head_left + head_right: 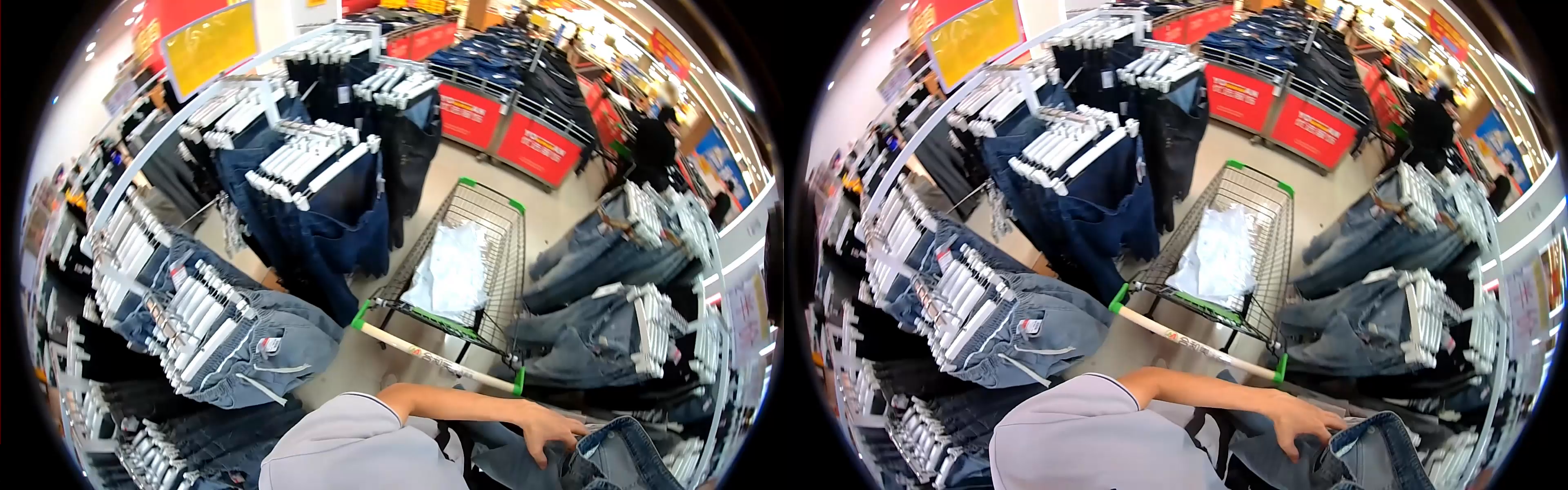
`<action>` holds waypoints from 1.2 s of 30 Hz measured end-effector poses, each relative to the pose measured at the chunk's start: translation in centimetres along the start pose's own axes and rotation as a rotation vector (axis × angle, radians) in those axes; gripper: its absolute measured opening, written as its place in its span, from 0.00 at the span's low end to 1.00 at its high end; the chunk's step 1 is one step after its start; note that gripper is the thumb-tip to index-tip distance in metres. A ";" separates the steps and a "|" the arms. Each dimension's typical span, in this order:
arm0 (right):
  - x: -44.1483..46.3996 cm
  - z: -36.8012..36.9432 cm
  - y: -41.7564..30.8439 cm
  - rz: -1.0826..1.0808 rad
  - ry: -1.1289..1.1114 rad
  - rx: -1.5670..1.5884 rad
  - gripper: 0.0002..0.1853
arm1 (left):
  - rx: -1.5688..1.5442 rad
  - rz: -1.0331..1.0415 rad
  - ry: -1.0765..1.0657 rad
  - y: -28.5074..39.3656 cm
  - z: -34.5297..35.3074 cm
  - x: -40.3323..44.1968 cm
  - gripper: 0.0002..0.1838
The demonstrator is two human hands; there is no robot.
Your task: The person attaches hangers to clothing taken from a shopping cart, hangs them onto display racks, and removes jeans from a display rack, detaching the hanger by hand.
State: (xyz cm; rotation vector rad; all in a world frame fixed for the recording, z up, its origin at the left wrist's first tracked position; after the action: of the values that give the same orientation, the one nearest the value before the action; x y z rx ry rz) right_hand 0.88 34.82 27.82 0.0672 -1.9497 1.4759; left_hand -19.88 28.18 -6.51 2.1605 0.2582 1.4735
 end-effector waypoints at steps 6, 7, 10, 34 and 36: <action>0.4 5.8 -1.3 0.020 -0.126 -0.312 0.26 | -0.326 -0.016 0.055 3.1 3.5 3.8 0.53; 0.1 5.7 -1.4 0.014 -0.127 -0.309 0.26 | -0.403 -0.094 0.090 3.1 3.6 4.0 0.53; -0.9 5.4 -1.5 0.116 -0.228 -0.227 0.26 | -0.121 -0.016 0.089 3.3 2.8 4.8 0.51; -13.8 -2.4 0.4 0.382 -0.438 -1.249 0.25 | 1.067 -0.526 -0.402 16.0 -5.9 7.9 0.18; -13.7 -2.7 0.1 0.401 -0.525 -1.277 0.21 | 1.147 -0.494 -0.425 16.8 -7.1 9.8 0.18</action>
State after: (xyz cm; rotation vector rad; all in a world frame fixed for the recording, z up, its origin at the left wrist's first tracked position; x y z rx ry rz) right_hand 12.60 32.42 20.66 -0.5735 -3.1117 0.1416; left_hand -24.57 20.18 11.95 2.8112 1.6443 0.5384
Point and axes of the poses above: each hand's wrist, its own x-axis towards the middle knuckle, its own z-axis out of the palm, y = z × x, the point moved 4 cm from there along x, towards the middle knuckle, and after that the axes turned 11 degrees about z, right-handed, at the moved point
